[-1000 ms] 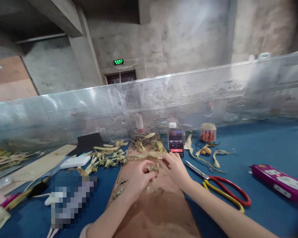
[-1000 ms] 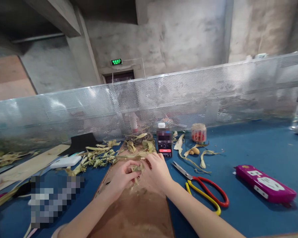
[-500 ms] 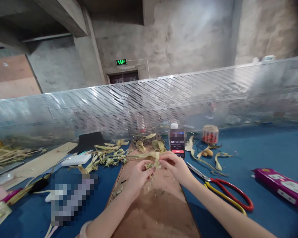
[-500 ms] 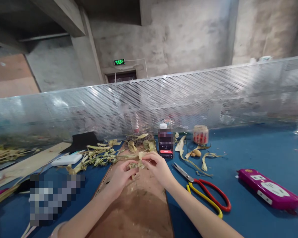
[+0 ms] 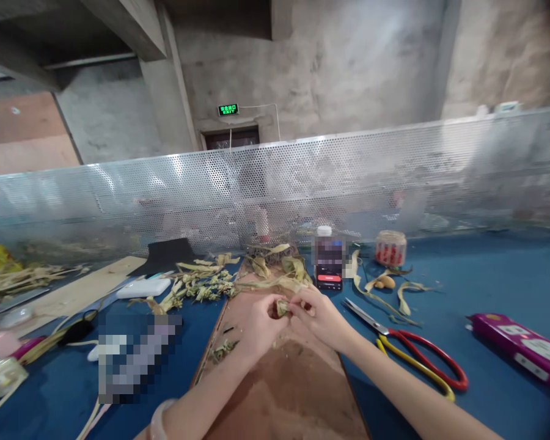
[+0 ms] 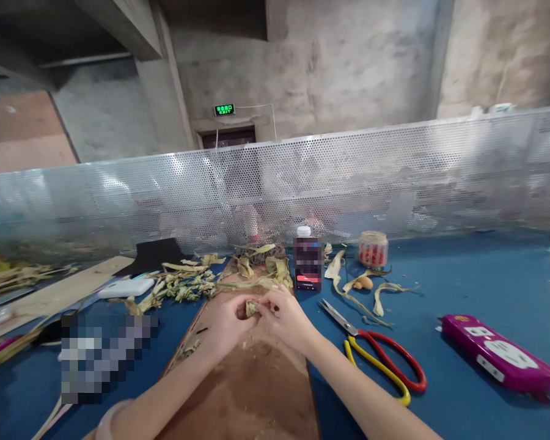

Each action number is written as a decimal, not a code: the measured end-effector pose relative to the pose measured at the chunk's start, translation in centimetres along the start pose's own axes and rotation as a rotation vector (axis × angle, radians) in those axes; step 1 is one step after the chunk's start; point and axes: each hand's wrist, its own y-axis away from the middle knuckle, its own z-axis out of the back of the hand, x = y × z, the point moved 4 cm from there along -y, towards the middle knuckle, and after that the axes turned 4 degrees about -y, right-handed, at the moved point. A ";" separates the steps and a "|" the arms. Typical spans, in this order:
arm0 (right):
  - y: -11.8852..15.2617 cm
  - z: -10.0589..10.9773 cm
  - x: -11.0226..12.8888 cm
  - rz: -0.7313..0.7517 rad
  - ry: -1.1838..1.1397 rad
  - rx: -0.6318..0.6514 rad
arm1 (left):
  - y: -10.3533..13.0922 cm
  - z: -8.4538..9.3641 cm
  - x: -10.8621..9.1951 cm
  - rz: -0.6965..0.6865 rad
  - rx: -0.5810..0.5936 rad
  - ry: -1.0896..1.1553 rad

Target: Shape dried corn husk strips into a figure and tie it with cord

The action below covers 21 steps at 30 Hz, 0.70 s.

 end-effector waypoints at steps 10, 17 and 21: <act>0.1 -0.8 -0.3 -0.041 0.077 -0.107 | 0.1 -0.1 -0.4 -0.048 -0.010 -0.130; 0.3 -1.3 -0.1 0.003 0.032 -0.157 | 0.3 -0.6 -0.4 -0.103 -0.008 -0.119; 0.3 -1.0 0.4 0.058 -0.046 -0.098 | 0.3 -0.5 -0.3 -0.091 0.013 -0.056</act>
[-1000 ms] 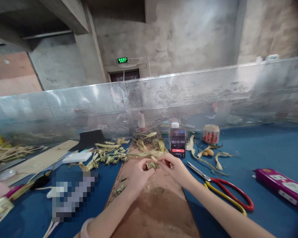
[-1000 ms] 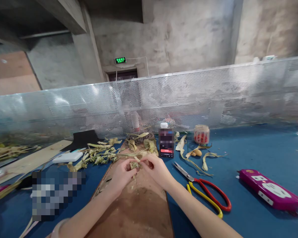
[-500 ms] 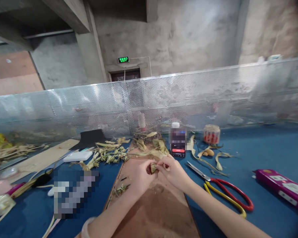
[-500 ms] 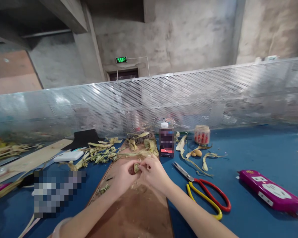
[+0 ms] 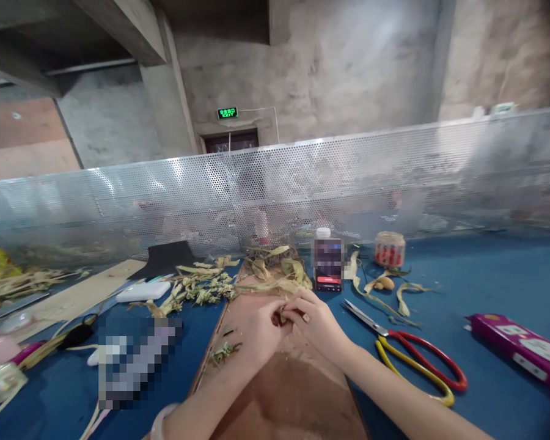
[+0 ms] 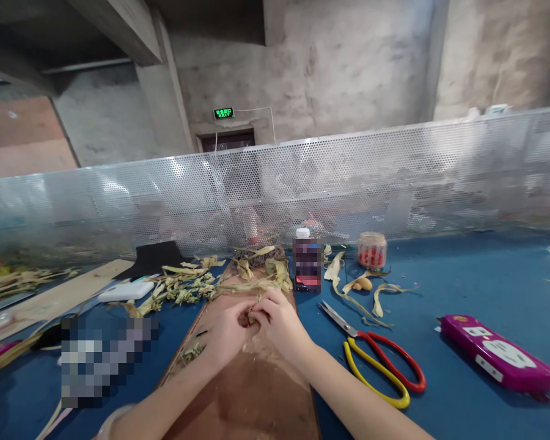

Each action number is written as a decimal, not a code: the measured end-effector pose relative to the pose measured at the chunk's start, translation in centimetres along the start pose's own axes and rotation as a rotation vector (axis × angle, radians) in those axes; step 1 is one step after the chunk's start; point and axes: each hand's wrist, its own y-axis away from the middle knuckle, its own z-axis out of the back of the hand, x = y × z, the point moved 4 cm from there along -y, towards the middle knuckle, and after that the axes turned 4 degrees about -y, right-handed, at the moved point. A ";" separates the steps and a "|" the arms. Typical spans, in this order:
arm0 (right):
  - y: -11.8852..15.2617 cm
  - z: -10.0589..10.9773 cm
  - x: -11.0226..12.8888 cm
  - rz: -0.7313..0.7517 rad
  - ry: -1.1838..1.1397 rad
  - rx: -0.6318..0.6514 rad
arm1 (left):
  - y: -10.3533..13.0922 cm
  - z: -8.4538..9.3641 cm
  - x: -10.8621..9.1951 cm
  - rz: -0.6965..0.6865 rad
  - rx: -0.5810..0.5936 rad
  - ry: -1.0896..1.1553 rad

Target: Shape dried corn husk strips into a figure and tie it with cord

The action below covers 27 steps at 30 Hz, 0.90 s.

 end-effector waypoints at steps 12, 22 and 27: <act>-0.2 1.1 -1.6 -0.151 -0.299 -0.046 | 0.3 0.6 -0.6 -0.016 -0.019 -0.034; -0.2 0.3 -3.4 -0.403 -0.578 0.016 | 0.4 0.9 -1.1 -0.016 -0.012 0.075; 0.1 -0.6 -2.9 -0.449 -0.654 0.180 | 0.4 0.8 -0.6 0.060 -0.010 0.168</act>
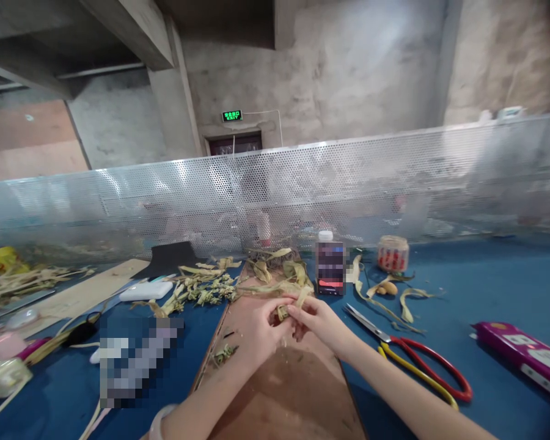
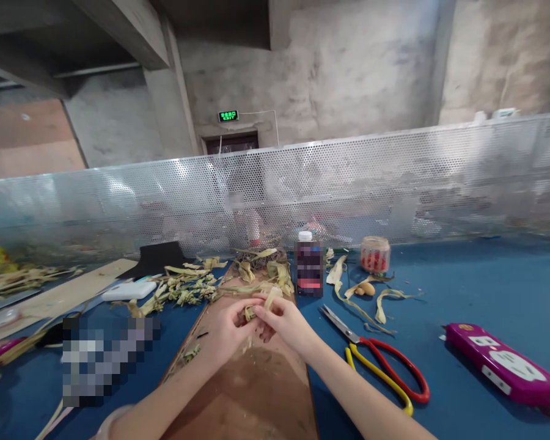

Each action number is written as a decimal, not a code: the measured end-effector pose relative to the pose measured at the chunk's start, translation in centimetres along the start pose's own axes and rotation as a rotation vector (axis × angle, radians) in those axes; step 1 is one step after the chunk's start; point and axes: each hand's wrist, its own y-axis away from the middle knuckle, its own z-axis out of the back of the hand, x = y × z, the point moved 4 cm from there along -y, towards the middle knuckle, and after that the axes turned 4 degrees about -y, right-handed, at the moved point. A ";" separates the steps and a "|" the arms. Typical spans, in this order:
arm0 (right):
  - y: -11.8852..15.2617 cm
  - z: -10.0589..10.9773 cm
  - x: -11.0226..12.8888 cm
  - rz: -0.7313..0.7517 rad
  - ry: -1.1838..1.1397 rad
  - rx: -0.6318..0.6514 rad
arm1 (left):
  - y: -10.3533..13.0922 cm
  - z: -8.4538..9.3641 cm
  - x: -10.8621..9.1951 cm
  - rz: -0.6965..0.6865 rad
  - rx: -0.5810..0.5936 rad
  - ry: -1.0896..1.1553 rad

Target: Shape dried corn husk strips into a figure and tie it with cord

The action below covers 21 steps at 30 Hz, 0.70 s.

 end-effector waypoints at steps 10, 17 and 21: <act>0.3 0.6 1.1 0.217 0.275 -0.212 | -0.2 -0.3 0.6 0.108 0.001 0.261; 0.2 0.7 0.9 0.157 0.144 -0.295 | -0.5 -0.7 0.3 0.130 0.002 0.542; 0.1 -0.1 0.7 0.145 0.154 -0.300 | -0.7 -0.4 0.5 0.150 -0.085 0.258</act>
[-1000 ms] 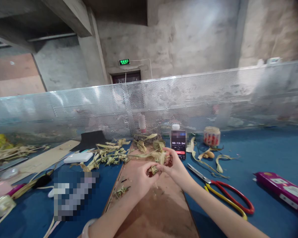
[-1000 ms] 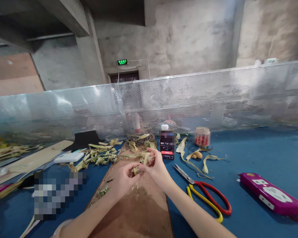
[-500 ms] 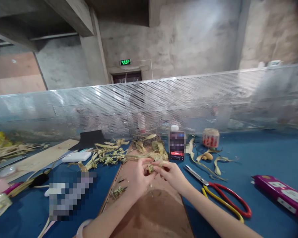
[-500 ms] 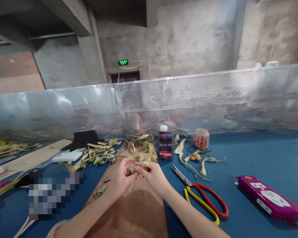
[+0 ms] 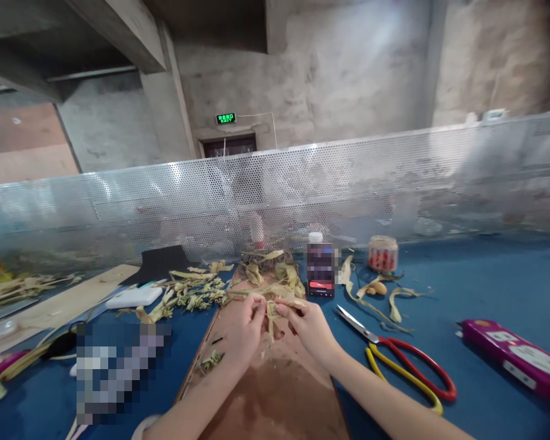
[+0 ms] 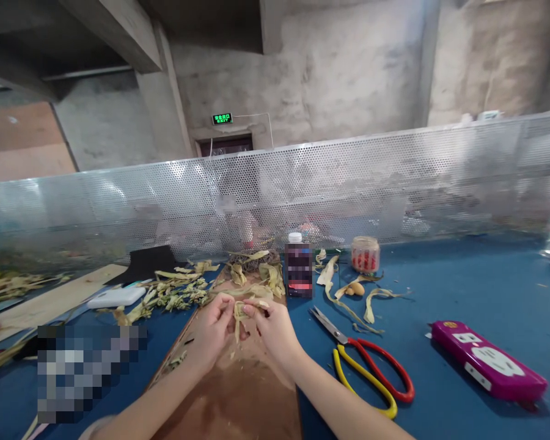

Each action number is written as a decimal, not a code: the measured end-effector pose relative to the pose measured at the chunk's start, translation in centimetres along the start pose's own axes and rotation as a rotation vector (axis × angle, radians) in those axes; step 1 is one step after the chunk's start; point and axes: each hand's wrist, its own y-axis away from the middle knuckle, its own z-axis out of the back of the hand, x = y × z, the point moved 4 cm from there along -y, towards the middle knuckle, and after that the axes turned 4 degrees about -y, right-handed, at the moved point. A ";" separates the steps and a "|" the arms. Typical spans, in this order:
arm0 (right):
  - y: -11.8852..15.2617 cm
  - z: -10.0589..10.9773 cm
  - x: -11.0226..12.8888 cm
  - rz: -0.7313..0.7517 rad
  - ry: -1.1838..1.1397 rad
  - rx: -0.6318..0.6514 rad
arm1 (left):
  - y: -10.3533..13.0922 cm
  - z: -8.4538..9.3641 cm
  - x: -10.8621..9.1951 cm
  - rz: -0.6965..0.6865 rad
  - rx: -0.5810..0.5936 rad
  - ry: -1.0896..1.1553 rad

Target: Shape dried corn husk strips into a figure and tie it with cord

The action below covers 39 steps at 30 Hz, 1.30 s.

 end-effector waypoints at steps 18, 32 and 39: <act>0.0 -0.5 0.5 -0.051 0.033 0.216 | -1.2 2.0 -0.1 -0.186 -0.222 -0.562; -0.4 0.8 0.2 -0.058 0.020 0.319 | -2.1 3.5 0.0 -0.276 -0.190 -0.744; -0.2 0.7 0.6 -0.070 0.031 0.332 | -2.2 3.8 -0.3 -0.310 -0.285 -0.688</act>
